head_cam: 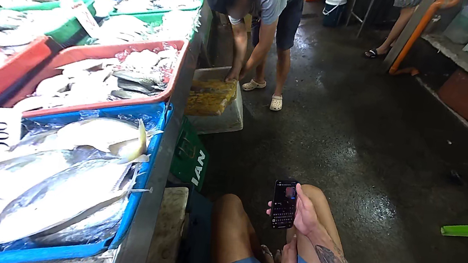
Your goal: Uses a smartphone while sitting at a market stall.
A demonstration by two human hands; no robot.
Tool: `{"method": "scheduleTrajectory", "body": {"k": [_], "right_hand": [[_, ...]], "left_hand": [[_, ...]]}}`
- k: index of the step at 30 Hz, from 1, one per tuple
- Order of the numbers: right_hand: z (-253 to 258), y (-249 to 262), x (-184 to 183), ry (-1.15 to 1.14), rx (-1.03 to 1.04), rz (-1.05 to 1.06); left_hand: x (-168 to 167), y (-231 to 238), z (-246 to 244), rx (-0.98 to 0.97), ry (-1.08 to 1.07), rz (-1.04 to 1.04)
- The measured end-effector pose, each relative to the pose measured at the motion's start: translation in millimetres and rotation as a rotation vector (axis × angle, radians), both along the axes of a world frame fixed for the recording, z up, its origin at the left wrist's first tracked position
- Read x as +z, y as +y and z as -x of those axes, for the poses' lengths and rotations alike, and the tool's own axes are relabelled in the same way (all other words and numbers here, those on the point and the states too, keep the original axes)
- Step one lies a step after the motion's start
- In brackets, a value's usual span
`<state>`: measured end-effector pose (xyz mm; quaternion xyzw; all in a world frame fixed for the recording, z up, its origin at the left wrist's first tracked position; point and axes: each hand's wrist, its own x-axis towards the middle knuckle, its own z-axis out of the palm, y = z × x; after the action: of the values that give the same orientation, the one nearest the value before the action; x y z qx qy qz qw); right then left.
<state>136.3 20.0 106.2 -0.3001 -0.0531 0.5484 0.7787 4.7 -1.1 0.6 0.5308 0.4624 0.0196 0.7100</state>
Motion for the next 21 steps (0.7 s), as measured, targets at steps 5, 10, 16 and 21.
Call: {"method": "scheduleTrajectory", "body": {"k": [5,10,16,21], "right_hand": [[0.6,-0.6,1.3,-0.02,0.015,0.048],[-0.5,-1.5,-2.1,-0.015,0.01,0.004],[-1.7,-1.0,-2.6,0.005,0.025,-0.033],[-0.9,-0.1,-3.6,-0.004,0.033,-0.001]], "left_hand": [[2.3,-0.8,0.0,0.001,0.001,0.01],[2.2,-0.5,-0.6,-0.007,0.033,0.004],[-2.0,-0.7,-0.6,0.003,0.015,0.019],[-1.3,0.0,-0.9,-0.012,0.033,0.001]]}}
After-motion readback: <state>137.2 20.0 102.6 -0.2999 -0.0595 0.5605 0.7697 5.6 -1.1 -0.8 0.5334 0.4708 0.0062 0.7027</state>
